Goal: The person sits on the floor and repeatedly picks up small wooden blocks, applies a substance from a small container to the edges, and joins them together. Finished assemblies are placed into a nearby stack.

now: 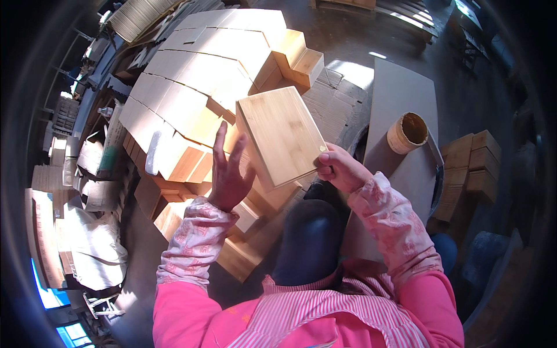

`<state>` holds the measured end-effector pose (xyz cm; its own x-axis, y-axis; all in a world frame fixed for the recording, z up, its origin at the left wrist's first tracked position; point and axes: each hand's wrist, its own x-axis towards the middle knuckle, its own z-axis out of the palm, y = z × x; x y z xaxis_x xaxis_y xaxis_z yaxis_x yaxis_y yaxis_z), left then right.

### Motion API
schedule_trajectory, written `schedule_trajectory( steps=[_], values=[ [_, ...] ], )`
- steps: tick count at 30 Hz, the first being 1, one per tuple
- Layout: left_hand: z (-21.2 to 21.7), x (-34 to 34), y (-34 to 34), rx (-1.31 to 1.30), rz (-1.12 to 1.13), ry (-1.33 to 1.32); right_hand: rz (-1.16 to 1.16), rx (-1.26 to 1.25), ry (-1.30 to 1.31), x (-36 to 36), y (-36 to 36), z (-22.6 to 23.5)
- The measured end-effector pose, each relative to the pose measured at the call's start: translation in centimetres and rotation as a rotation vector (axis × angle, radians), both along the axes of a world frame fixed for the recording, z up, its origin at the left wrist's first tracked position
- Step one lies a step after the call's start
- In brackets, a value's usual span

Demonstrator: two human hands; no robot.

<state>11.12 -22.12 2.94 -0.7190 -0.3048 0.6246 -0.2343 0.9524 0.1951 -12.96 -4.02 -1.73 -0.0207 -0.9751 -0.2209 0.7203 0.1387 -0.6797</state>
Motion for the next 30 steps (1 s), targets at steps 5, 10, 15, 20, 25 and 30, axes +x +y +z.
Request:
schedule_trajectory(
  steps=[5,10,15,20,25,30],
  values=[
    [-1.4,-1.1,2.8,1.723,0.102,0.407,-0.061,0.062,0.123,0.1,0.2,1.0],
    [-0.4,-3.6,4.3,1.637,0.129,0.32,-0.007,0.124,0.102,0.5,0.5,0.3],
    [0.0,-4.4,4.6,1.691,0.079,0.438,0.011,0.101,-0.04,0.5,1.2,-2.0],
    [-0.2,-4.1,4.8,1.686,0.069,0.438,-0.073,-0.096,0.059,0.7,1.5,-4.9],
    [0.2,-4.1,5.7,1.584,0.141,0.412,-0.105,-0.089,0.158,1.0,1.7,-4.8],
    [0.9,-4.1,6.5,1.528,0.139,0.366,-0.127,0.143,0.034,1.7,1.7,-2.1]
  ],
)
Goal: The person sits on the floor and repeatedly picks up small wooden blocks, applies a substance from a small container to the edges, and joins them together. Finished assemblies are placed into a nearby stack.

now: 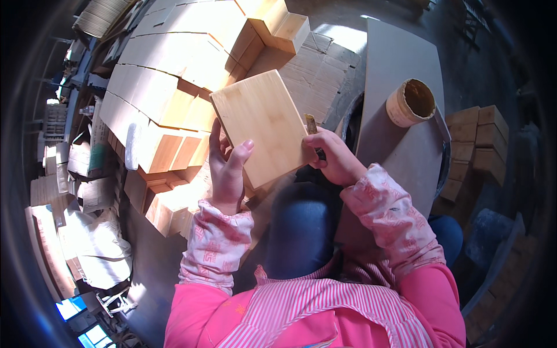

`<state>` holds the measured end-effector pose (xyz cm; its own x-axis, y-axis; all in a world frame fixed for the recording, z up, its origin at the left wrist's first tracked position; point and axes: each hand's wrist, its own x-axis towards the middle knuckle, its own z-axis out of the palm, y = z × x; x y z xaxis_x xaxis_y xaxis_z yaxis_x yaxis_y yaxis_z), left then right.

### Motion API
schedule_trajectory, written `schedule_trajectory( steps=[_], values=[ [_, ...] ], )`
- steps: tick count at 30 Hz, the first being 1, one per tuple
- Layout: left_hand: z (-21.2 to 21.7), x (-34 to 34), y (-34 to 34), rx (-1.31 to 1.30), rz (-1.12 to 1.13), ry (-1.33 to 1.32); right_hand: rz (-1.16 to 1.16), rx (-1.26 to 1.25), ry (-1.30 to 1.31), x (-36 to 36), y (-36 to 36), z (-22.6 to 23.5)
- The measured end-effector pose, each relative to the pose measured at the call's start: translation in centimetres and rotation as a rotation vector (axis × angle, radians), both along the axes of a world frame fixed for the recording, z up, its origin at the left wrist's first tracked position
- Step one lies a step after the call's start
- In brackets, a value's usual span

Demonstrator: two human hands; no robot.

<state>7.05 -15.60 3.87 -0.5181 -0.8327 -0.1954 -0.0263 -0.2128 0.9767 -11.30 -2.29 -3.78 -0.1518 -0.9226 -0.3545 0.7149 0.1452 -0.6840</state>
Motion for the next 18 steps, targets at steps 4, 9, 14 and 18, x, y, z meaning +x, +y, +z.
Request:
schedule_trajectory(
  steps=[4,9,14,18],
  values=[
    [0.2,0.0,0.3,-0.011,0.047,0.025,-0.064,0.092,0.093,1.0,-0.1,1.4],
    [-0.1,0.3,0.3,0.065,0.049,0.017,-0.081,0.062,0.035,1.7,-0.6,1.0],
    [-1.4,0.7,-0.4,0.106,-0.001,-0.027,-0.126,0.25,-0.086,2.2,-0.6,0.3],
    [-2.7,1.1,-0.9,0.169,0.005,-0.016,-0.1,0.207,-0.15,2.1,-0.1,0.3]
  ],
)
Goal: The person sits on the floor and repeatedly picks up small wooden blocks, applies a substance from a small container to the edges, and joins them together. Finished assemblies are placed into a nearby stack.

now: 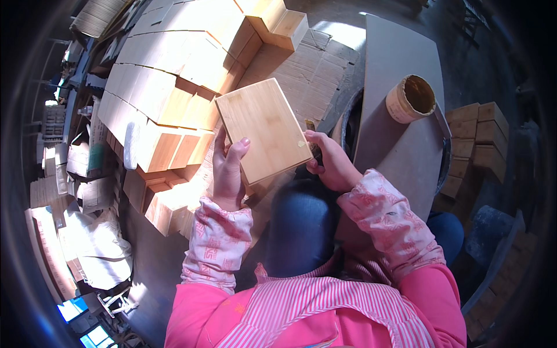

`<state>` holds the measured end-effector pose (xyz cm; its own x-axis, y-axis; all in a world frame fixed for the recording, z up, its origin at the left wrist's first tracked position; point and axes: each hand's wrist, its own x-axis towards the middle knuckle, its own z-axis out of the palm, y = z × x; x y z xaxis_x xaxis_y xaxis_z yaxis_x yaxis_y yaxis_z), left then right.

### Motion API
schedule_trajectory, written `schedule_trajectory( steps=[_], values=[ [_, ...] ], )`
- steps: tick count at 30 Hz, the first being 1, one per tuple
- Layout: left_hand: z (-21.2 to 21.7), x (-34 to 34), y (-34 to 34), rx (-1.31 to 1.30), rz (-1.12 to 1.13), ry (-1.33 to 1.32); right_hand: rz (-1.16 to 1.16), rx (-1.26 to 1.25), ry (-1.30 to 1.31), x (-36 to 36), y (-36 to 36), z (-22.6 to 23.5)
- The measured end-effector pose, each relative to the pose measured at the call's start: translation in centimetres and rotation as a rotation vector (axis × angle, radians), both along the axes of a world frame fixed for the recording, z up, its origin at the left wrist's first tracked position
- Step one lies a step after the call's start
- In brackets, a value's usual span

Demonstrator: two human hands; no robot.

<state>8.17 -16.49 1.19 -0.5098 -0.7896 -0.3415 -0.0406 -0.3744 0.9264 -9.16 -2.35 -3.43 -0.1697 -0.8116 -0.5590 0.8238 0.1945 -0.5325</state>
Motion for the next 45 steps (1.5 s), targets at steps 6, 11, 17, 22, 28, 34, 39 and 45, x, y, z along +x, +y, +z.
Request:
schedule_trajectory(
  steps=[6,11,17,22,28,34,39,45],
  values=[
    [-1.1,-0.1,-0.1,0.046,0.066,0.075,-0.02,-0.01,-0.024,-0.2,0.3,-0.6],
    [-2.7,-0.4,-0.3,0.023,0.125,0.106,0.011,0.029,0.114,-0.5,0.2,-1.4],
    [-7.1,-2.5,-2.1,0.009,0.205,0.042,-0.143,-0.095,0.781,0.2,1.9,-0.1],
    [-11.2,-4.4,-2.9,0.045,0.287,-0.004,-0.021,-0.103,0.885,0.6,5.8,1.8],
    [-14.5,-5.2,-3.3,0.089,0.309,0.094,-0.001,-0.126,1.055,-0.6,11.2,5.2],
    [-15.5,-5.2,-6.3,0.023,0.343,0.255,-0.012,0.002,1.222,-3.6,17.6,6.7],
    [-15.4,-3.5,-8.9,-0.034,0.358,0.295,-0.16,0.072,1.255,-4.9,19.5,4.9],
    [-15.0,-1.4,-11.0,-0.084,0.331,0.331,-0.164,0.11,1.187,-5.6,20.0,3.7]
  ],
)
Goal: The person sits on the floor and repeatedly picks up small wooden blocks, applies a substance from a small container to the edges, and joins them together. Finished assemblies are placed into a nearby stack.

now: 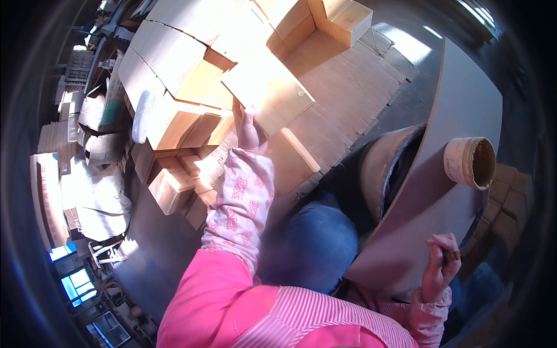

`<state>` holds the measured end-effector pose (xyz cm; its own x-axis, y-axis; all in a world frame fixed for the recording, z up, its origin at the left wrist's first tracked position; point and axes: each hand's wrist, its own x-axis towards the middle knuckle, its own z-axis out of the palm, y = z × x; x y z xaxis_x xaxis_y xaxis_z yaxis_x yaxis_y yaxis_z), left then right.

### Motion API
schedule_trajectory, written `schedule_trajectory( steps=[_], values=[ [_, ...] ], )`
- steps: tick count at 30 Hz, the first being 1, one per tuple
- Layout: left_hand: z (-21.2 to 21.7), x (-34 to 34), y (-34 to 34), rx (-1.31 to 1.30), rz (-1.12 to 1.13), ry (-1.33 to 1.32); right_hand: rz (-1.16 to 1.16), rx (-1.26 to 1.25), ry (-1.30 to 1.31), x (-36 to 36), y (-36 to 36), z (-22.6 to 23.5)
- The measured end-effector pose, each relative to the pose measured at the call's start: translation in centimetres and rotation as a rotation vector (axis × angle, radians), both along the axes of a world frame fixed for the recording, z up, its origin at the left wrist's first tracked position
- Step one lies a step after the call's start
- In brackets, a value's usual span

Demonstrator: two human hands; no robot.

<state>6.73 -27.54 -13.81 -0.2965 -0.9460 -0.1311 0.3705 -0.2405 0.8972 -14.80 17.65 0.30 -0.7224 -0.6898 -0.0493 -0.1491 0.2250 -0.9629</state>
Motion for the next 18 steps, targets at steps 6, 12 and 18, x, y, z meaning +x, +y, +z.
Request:
schedule_trajectory(
  steps=[6,12,18],
  values=[
    [0.1,-0.4,-0.2,-0.014,-0.006,0.01,-0.006,0.01,-0.024,-0.2,0.0,-0.1],
    [-0.6,-4.3,3.1,0.196,0.015,-0.061,-0.019,-0.003,-0.046,-0.3,0.1,-0.3],
    [-2.6,-8.5,7.3,0.227,0.004,-0.179,-0.015,-0.009,-0.036,-0.4,0.1,-0.3]
  ],
)
